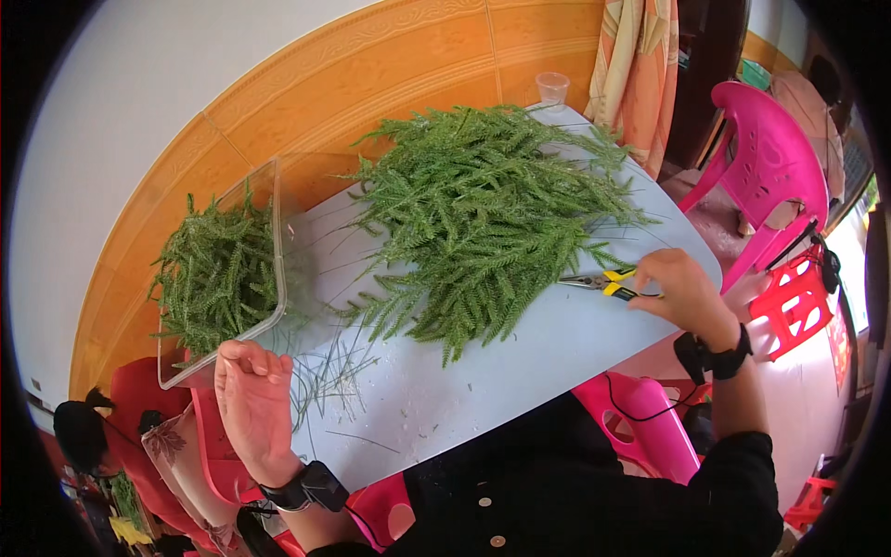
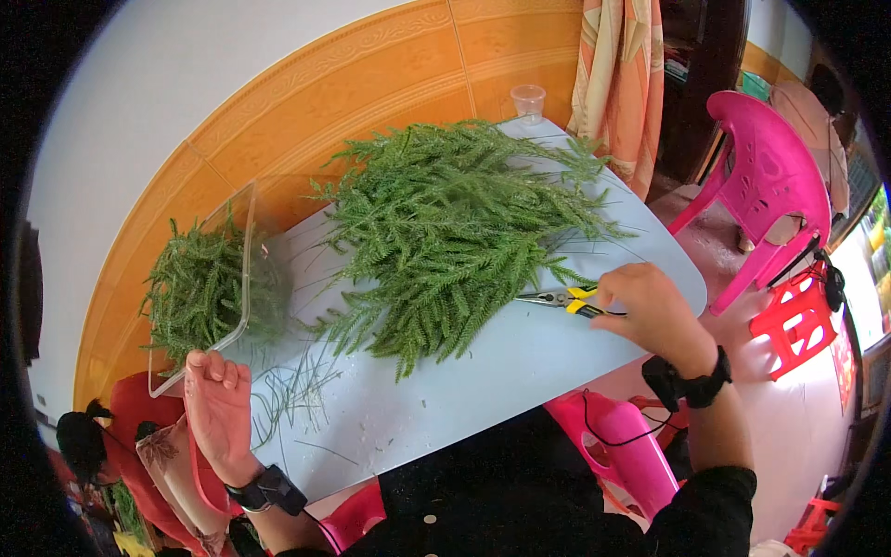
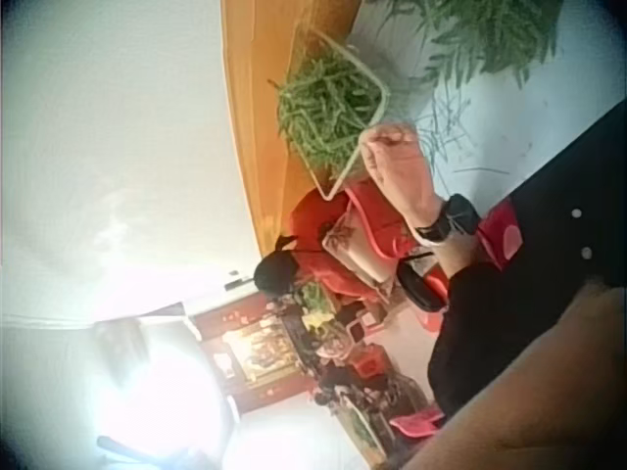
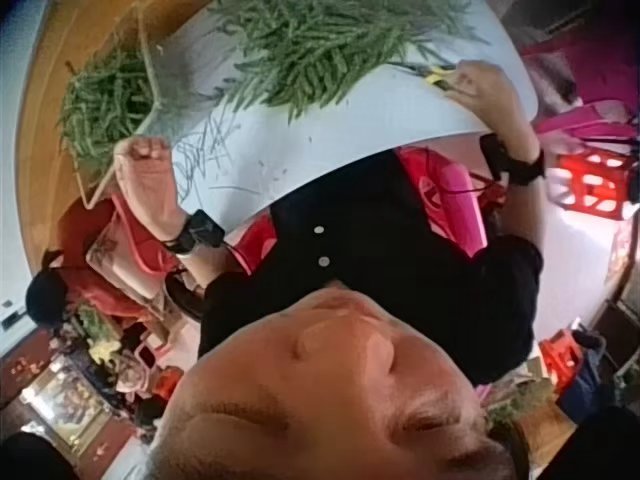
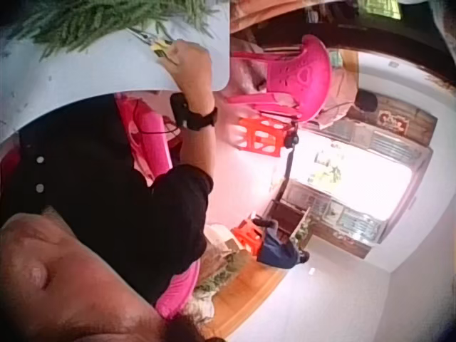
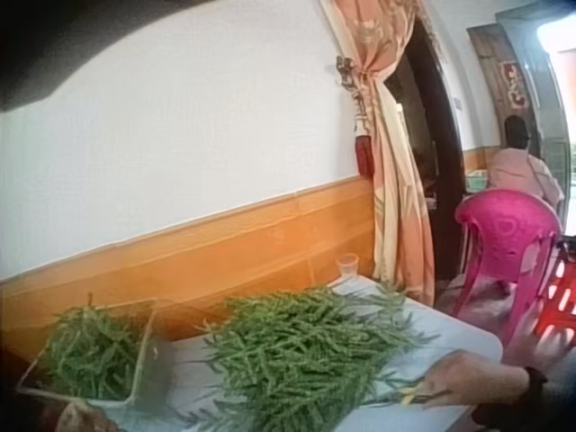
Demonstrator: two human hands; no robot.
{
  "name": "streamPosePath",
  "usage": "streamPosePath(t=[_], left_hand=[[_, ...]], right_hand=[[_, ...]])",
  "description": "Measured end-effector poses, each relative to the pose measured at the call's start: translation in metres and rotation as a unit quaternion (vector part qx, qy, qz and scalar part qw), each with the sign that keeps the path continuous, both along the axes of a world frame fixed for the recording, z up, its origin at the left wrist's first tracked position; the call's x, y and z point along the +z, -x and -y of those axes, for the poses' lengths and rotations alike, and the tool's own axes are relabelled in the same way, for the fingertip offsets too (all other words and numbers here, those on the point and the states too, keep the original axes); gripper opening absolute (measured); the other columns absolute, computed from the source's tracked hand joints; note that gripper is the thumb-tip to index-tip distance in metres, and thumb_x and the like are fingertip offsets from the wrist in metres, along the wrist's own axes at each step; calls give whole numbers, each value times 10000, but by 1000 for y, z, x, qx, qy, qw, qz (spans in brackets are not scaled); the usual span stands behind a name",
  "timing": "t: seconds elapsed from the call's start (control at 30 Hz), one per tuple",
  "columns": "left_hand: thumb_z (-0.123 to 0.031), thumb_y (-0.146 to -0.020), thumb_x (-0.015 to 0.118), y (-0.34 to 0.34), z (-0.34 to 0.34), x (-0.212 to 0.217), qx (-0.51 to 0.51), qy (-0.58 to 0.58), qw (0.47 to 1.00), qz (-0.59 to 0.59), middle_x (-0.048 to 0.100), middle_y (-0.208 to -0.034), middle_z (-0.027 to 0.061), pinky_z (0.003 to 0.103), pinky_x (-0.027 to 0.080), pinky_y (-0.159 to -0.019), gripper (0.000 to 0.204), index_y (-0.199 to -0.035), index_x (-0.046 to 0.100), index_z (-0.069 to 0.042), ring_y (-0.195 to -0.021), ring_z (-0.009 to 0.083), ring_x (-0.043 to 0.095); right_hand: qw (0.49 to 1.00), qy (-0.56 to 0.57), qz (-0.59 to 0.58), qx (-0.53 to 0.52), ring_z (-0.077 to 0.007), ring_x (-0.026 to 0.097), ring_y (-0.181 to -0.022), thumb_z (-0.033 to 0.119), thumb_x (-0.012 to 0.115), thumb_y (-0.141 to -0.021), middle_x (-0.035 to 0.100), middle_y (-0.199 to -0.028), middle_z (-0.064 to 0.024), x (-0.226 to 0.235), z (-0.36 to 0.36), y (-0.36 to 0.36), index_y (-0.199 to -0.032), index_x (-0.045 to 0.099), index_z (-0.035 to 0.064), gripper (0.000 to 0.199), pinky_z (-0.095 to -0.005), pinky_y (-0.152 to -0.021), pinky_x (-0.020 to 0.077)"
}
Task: Trimming and sorting green plant stems into a plastic container.
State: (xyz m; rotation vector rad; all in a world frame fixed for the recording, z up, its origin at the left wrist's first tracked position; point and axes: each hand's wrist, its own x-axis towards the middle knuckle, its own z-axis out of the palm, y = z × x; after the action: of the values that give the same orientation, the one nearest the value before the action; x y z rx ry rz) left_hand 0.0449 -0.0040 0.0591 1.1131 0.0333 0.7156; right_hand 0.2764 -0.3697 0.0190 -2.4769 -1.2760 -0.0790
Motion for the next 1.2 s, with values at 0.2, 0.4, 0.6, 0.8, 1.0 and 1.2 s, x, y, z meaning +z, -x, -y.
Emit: streamPosePath(t=[0.2,0.4,0.6,0.8,1.0,1.2], left_hand=[[-198,-855,491,0,-12,-17,-4,24,1000,9,439,-728,45,318,394,-742,171,-858,459,-30,-653,136,436],[-201,-855,488,0,-17,-30,-58,9,998,-4,398,-753,19,292,370,-731,155,-906,450,-60,-678,117,406],[-236,-839,521,-2,-15,-35,-39,22,999,-26,446,-686,26,299,398,-714,203,-807,469,-42,-641,128,440],[-228,-838,520,-4,-23,-43,-61,23,997,-29,440,-706,16,291,396,-701,178,-837,472,-57,-649,120,429],[-225,-833,535,-2,-23,-45,-68,28,997,-19,485,-710,14,269,419,-723,175,-820,493,-55,-692,99,478],[-69,-801,543,-4,-13,-42,-60,-82,994,-39,524,-839,29,252,426,-739,203,-997,502,-35,-775,103,503]], right_hand=[[989,-119,-52,-77,-272,544,-654,41,611,-641,542,-806,-126,33,-27,-26,-775,485,17,185,-327,-607,432],[988,-109,107,0,-240,543,-623,6,581,-655,541,-736,-104,22,-59,-43,-783,505,14,149,-303,-583,428],[995,-60,80,26,-206,536,-615,-11,564,-659,525,-723,-97,36,-62,-44,-782,520,18,134,-289,-557,416],[991,-106,78,-3,-170,503,-594,-23,560,-664,501,-693,-74,77,-66,-17,-764,514,8,114,-259,-545,398],[982,-145,118,-40,-96,427,-560,-25,558,-684,478,-662,-19,117,-51,0,-791,511,-7,119,-202,-526,355],[983,-177,-10,-46,-44,433,-587,-9,558,-715,495,-680,15,134,-49,9,-800,520,5,94,-178,-538,356]])
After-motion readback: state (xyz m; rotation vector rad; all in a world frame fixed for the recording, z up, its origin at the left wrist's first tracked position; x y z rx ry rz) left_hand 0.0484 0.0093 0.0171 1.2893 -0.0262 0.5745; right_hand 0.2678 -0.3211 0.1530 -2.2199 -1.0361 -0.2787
